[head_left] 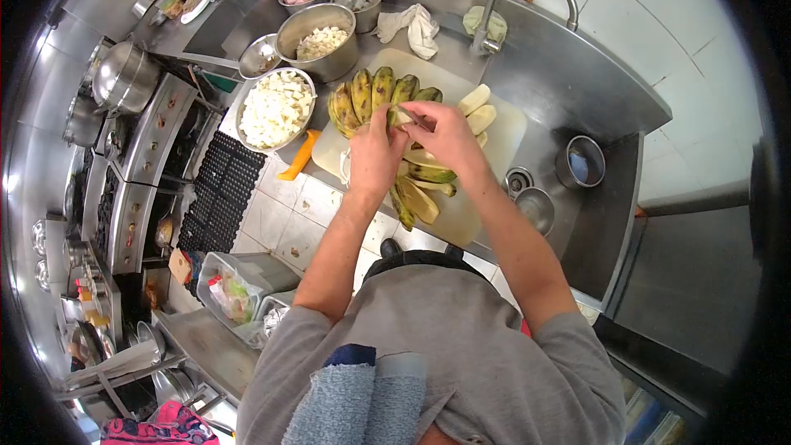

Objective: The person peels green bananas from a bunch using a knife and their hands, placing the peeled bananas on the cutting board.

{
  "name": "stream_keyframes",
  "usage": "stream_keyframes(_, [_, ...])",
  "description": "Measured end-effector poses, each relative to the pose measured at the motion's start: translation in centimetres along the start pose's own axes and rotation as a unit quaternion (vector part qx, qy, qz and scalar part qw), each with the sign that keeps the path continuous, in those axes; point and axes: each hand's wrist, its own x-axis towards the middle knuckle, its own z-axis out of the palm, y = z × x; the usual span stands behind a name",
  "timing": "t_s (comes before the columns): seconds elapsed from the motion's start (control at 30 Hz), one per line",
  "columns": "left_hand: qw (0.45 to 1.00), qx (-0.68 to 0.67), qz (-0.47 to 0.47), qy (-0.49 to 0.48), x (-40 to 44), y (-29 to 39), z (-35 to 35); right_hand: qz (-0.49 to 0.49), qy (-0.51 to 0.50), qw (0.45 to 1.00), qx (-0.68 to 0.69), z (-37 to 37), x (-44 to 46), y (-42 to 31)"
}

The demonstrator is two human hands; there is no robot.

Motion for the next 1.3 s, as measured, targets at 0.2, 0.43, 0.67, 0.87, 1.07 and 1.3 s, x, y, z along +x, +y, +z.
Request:
stream_keyframes(0.2, [0.999, 0.027, 0.043, 0.002, 0.0, -0.8, 1.1, 0.023, 0.02, 0.999, -0.019, 0.2, 0.2, 0.7])
stream_keyframes(0.43, [0.994, 0.054, 0.07, -0.06, 0.4, 0.2, -0.4, 0.048, 0.018, 0.998, 0.025, -0.1, 0.3, 1.6])
stream_keyframes(0.67, [0.99, -0.083, 0.051, -0.106, 1.5, -0.3, -1.9, 0.037, 0.006, 0.999, 0.022, -0.2, 0.2, 1.9])
stream_keyframes(0.87, [0.996, -0.029, 0.08, -0.031, 1.1, -1.2, 0.0, -0.008, 0.051, 0.998, -0.025, 0.5, -0.4, 1.0])
stream_keyframes(1.07, [0.996, -0.03, 0.083, -0.012, 1.0, -1.6, 0.5, -0.037, 0.049, 0.996, -0.065, 0.6, -0.5, -0.6])
stream_keyframes(1.3, [0.998, -0.059, 0.0, -0.006, 1.5, -1.5, 0.2, -0.056, 0.04, 0.993, -0.094, 1.0, -0.1, -1.1])
